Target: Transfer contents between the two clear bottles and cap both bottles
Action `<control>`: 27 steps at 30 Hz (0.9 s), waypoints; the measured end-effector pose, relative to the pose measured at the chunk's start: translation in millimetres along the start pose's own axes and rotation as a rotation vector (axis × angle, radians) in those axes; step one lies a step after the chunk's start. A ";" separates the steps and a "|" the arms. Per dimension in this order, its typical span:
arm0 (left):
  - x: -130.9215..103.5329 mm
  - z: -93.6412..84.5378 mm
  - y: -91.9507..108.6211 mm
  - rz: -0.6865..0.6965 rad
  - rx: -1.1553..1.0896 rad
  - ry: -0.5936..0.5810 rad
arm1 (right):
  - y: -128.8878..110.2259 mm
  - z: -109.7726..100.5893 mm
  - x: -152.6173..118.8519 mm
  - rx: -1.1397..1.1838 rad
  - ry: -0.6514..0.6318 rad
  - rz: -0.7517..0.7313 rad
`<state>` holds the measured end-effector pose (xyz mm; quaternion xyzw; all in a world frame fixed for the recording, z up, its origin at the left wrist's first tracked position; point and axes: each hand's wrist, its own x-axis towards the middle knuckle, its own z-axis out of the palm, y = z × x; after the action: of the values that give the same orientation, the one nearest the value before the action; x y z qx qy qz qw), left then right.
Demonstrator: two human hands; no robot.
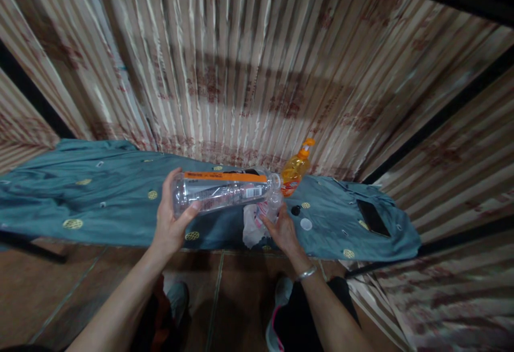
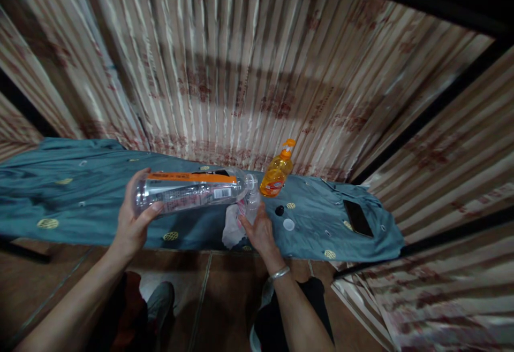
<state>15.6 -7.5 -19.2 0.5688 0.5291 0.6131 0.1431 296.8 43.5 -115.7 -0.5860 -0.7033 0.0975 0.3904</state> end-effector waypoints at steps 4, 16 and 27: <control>0.8 0.1 -0.3 -0.002 -0.001 -0.005 | -1.1 -1.5 0.1 0.064 -0.018 -0.010; 0.7 0.5 2.3 -0.012 -0.012 0.011 | -6.7 -5.4 1.1 0.079 -0.043 0.014; 1.3 1.1 3.3 -0.021 -0.033 0.029 | -1.0 -0.3 0.0 0.049 -0.024 0.058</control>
<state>17.6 -7.3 -16.0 0.5521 0.5269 0.6283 0.1512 296.2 43.1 -114.9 -0.5950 -0.6882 0.1331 0.3933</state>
